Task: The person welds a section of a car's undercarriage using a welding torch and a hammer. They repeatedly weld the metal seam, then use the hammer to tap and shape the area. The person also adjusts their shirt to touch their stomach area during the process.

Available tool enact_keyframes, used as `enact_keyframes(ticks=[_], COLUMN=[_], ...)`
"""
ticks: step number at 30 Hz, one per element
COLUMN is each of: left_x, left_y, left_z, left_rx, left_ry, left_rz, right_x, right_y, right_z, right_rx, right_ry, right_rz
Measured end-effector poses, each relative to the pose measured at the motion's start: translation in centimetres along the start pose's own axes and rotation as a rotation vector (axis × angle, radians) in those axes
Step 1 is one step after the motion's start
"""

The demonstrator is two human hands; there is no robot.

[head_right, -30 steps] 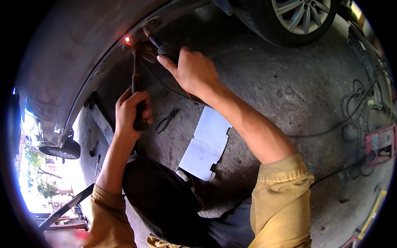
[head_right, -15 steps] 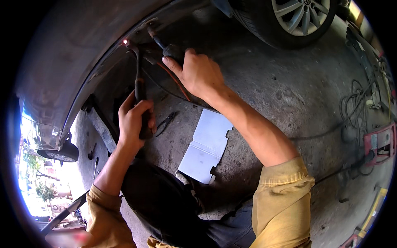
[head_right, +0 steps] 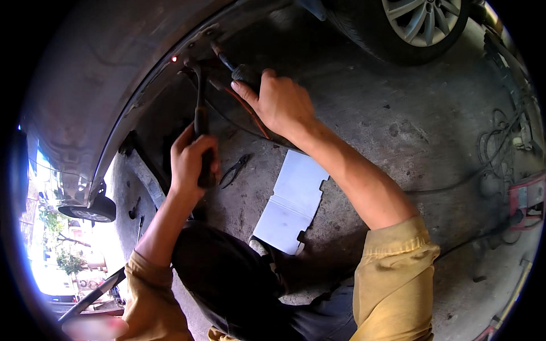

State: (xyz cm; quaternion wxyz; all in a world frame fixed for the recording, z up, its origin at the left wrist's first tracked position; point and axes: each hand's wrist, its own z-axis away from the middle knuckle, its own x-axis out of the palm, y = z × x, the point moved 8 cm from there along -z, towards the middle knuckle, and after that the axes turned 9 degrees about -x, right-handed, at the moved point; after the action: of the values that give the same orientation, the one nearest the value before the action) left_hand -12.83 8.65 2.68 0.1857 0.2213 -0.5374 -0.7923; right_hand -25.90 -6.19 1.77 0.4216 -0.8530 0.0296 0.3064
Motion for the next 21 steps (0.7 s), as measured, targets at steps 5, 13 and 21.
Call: enact_keyframes(ticks=[5,13,21], left_x=[-1.2,-1.3,-6.0], left_y=[-0.3,0.5,1.2], left_z=[-1.6,0.7,4.1], left_rx=[-0.054,-0.089,-0.058], left_ry=[0.078,0.072,0.156], left_rz=[0.083,0.084,-0.048], right_x=[1.0,3.1,9.1], right_y=[-0.7,-0.8,-2.4], right_z=[0.5,0.5,-0.1], right_rx=[-0.015,-0.027,-0.015], right_ry=[-0.076,-0.171,-0.285], right_rz=[-0.025,-0.062,-0.109])
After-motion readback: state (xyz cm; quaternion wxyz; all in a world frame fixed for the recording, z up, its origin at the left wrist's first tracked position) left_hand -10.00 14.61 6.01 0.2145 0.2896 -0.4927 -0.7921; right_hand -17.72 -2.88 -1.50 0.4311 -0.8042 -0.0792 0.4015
